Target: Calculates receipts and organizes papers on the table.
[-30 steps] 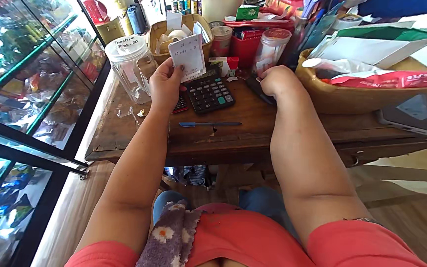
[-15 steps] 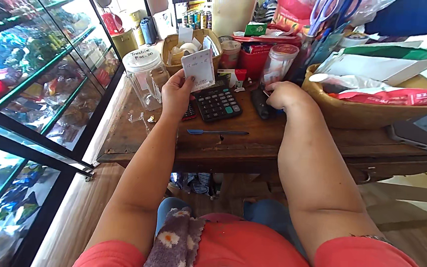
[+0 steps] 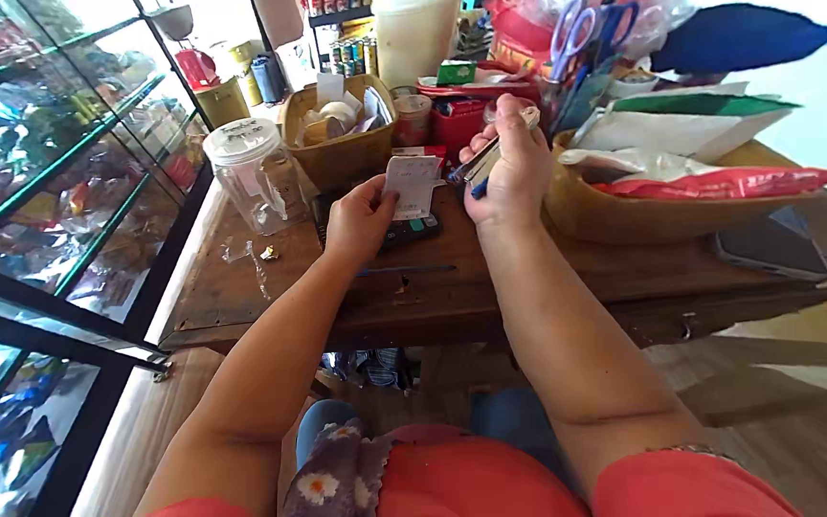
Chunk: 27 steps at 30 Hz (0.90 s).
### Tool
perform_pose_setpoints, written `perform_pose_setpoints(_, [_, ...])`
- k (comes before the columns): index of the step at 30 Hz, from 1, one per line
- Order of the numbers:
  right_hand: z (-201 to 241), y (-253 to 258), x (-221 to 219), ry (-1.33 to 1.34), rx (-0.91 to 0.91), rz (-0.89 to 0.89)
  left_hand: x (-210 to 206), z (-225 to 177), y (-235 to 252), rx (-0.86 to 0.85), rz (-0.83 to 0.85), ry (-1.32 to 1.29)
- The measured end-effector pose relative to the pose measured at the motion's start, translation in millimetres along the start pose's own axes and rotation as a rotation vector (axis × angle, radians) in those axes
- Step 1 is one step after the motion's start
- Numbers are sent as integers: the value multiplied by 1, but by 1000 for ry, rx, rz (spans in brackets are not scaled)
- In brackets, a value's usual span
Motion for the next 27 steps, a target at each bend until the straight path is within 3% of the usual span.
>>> perform_pose_setpoints(8, [0, 1, 2, -32, 132, 17, -20, -8, -10, -206, 67, 163])
perform_pose_setpoints(14, [-5, 3, 3, -123, 364, 67, -23, -7, -13, -316, 45, 264])
perform_pose_setpoints(20, [-10, 1, 2, -214, 166, 34, -27, -10, -16, -467, 21, 347])
perform_pose_setpoints(27, [-12, 5, 5, -263, 154, 30, -28, -13, -18, -533, 34, 374])
Point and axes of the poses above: each hand's wrist, its own y-axis towards the middle knuckle, its own x-axis out of the back of the hand, z = x × y, the point moved 2 cm from there along y, towards the middle knuckle, and after that the axes turned 15 degrees about -x, right-handed, at the moved point
